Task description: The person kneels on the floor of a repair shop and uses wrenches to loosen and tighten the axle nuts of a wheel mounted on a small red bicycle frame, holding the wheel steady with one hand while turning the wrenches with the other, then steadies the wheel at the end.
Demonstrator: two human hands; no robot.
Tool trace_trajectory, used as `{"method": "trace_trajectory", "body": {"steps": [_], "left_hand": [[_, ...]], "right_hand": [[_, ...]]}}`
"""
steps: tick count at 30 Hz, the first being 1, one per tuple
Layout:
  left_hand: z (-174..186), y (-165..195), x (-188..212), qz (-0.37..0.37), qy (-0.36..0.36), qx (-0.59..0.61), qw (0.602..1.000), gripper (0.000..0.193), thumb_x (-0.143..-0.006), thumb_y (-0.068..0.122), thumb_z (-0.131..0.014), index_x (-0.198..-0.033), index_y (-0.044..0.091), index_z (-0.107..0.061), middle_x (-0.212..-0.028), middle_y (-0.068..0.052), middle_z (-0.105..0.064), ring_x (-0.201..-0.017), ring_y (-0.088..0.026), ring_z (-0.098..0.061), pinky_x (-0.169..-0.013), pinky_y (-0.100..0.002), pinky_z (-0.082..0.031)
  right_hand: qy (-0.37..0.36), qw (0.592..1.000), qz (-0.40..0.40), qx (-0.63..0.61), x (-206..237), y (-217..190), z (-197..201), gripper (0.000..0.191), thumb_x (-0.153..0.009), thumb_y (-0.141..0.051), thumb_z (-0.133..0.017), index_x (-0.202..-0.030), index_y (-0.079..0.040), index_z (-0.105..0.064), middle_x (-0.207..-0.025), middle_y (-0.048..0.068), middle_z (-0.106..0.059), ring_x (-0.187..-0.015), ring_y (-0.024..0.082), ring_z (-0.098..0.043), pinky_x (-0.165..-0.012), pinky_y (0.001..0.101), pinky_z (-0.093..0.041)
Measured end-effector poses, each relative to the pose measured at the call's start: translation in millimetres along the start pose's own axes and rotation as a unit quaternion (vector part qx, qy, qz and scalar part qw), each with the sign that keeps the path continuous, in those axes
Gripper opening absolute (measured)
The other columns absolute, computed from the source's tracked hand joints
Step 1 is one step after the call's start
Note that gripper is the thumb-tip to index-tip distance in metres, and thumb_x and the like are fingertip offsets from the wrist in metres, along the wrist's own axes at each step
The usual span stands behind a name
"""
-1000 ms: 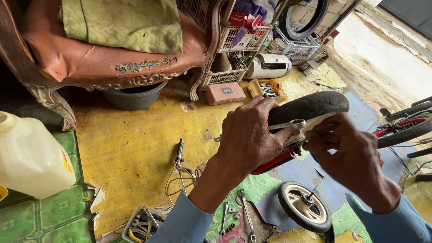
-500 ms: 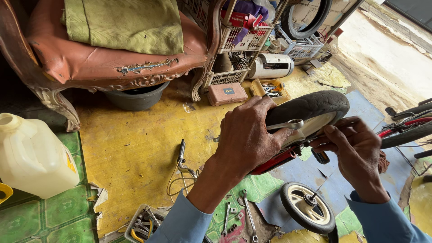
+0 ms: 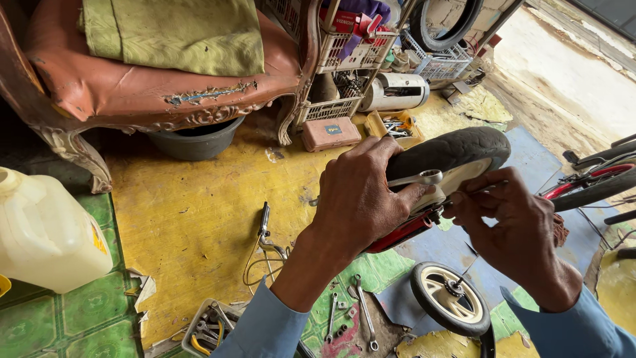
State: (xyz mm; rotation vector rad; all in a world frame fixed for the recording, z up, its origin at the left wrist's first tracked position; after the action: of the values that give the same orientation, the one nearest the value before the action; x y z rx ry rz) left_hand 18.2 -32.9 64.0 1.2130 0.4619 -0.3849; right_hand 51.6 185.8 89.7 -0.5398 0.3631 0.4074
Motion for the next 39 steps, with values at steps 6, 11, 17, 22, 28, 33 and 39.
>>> {"method": "trace_trajectory", "body": {"steps": [6, 11, 17, 22, 28, 33, 39], "left_hand": [[-1, 0, -1, 0.026, -0.018, 0.012, 0.999, 0.046, -0.070, 0.033, -0.090, -0.099, 0.004, -0.069, -0.097, -0.013, -0.072, -0.090, -0.033, -0.072, -0.076, -0.044, -0.056], [0, 0, -1, 0.022, -0.016, -0.002, 1.000, 0.044, -0.071, 0.033, -0.090, -0.096, 0.004, -0.069, -0.097, -0.014, -0.072, -0.090, -0.033, -0.072, -0.076, -0.044, -0.055], [0, 0, 0, 0.022, -0.018, -0.003, 1.000, 0.046, -0.071, 0.035, -0.090, -0.095, 0.003, -0.069, -0.096, -0.014, -0.072, -0.089, -0.033, -0.072, -0.075, -0.045, -0.055], [1, 1, 0, 0.022, -0.016, 0.002, 1.000, 0.046, -0.071, 0.035, -0.090, -0.096, 0.004, -0.069, -0.097, -0.014, -0.072, -0.089, -0.033, -0.072, -0.076, -0.044, -0.055], [-1, 0, 0, 0.013, -0.011, 0.001, 1.000, 0.044, -0.070, 0.032, -0.090, -0.096, 0.004, -0.068, -0.097, -0.014, -0.072, -0.090, -0.033, -0.072, -0.076, -0.044, -0.056], [-2, -1, -1, 0.016, -0.008, -0.002, 1.000, 0.041, -0.071, 0.030, -0.090, -0.095, 0.005, -0.070, -0.095, -0.013, -0.073, -0.089, -0.032, -0.072, -0.076, -0.044, -0.056], [1, -1, 1, 0.026, -0.017, -0.001, 1.000, 0.043, -0.070, 0.032, -0.090, -0.095, 0.004, -0.069, -0.096, -0.013, -0.072, -0.088, -0.033, -0.072, -0.075, -0.044, -0.055]], "right_hand": [[-0.018, 0.999, -0.004, 0.044, -7, 2, 3, 0.019, -0.096, 0.000, -0.064, -0.107, 0.002, -0.049, -0.083, 0.012, -0.077, -0.074, 0.014, -0.077, -0.062, 0.0273, -0.064], [-0.031, 0.995, -0.035, -0.092, -11, 20, 1, 0.014, -0.099, 0.001, -0.060, -0.109, 0.002, -0.050, -0.087, 0.013, -0.074, -0.073, 0.013, -0.074, -0.061, 0.0279, -0.062], [-0.017, 0.990, -0.035, -0.132, 0, 45, 1, 0.012, -0.102, 0.000, -0.056, -0.111, 0.002, -0.048, -0.084, 0.012, -0.072, -0.071, 0.014, -0.073, -0.060, 0.0294, -0.063], [0.006, 0.967, -0.115, -0.227, -3, 63, 0, 0.011, -0.103, 0.000, -0.057, -0.112, 0.002, -0.050, -0.087, 0.013, -0.070, -0.071, 0.016, -0.073, -0.062, 0.0325, -0.064], [-0.013, 0.991, -0.044, -0.124, -5, 35, 0, 0.015, -0.101, -0.002, -0.058, -0.113, 0.001, -0.050, -0.089, 0.013, -0.073, -0.075, 0.016, -0.076, -0.064, 0.0298, -0.064], [-0.047, 0.997, -0.055, 0.029, -13, 9, 3, 0.017, -0.097, -0.004, -0.063, -0.106, 0.000, -0.049, -0.077, 0.009, -0.075, -0.069, 0.015, -0.077, -0.058, 0.0284, -0.062], [-0.002, 0.997, -0.061, -0.037, -8, 8, 0, 0.016, -0.100, -0.003, -0.059, -0.109, 0.002, -0.047, -0.080, 0.010, -0.074, -0.068, 0.012, -0.073, -0.055, 0.0267, -0.059]]}}
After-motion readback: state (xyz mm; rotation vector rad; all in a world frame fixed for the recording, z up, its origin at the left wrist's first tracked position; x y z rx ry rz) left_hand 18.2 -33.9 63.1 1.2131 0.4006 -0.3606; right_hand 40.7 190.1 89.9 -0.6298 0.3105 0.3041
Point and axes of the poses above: each hand's wrist, its own x-axis away from the middle knuckle, its own z-axis out of the back of the hand, y = z × x, the point moved 2 cm from there along -x, towards the middle knuckle
